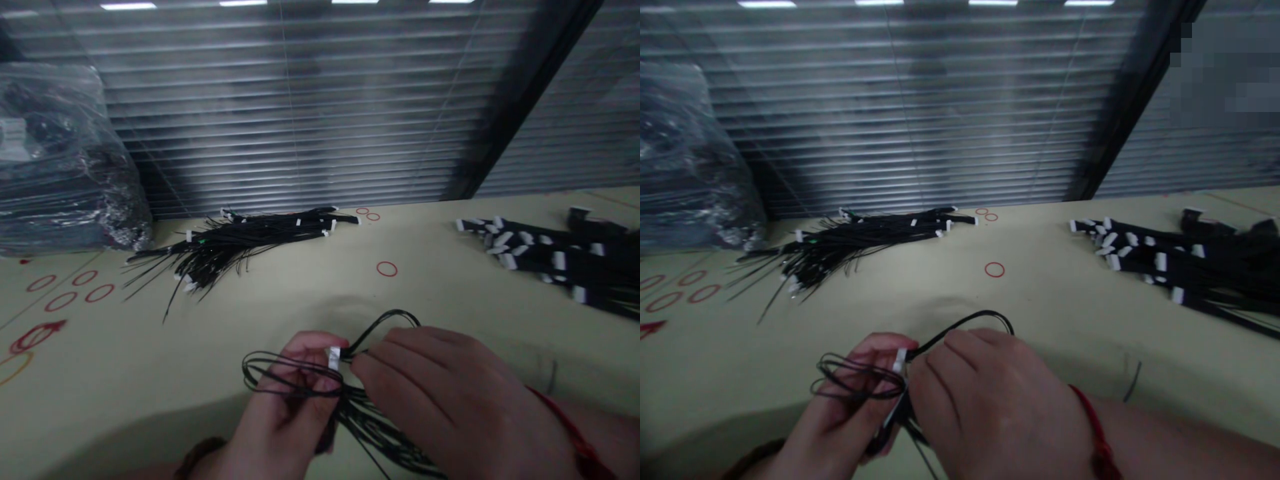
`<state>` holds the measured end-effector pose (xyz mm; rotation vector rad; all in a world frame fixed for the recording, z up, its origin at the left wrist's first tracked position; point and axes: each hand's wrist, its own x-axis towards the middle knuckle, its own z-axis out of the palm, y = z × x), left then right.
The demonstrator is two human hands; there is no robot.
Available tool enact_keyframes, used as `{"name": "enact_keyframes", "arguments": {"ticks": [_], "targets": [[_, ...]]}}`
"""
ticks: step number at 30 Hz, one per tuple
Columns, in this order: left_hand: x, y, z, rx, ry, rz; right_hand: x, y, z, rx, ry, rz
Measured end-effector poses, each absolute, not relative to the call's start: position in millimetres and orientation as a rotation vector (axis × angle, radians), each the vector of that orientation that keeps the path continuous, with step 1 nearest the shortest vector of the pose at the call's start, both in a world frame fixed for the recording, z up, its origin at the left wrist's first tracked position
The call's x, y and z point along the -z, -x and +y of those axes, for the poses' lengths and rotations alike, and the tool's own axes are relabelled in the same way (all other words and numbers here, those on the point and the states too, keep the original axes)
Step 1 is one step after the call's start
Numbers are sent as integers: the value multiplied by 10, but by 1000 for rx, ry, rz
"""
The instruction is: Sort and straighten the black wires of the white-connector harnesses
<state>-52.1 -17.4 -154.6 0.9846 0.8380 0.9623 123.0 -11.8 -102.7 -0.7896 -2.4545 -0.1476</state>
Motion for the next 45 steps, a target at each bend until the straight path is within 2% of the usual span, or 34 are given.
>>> {"name": "enact_keyframes", "arguments": {"ticks": [4,8,13,28,37,45], "targets": [[1589,513,-158,-946,-994,888,1052,-1239,-84,78,785,-2504],[1566,491,-138,-974,-959,962,1043,-1253,-119,206,970,-2419],[1475,477,-136,-992,-880,1017,1112,-1220,-273,-152,1073,-2453],[1549,499,-164,-1019,-983,922,1135,-1147,-275,-208,1298,-2370],[1521,498,-164,-1004,-1012,893,1166,-1109,-276,-259,1263,-2342],[1583,530,-165,-988,-1139,929,1131,-1181,-186,-542,1343,-2410]]}}
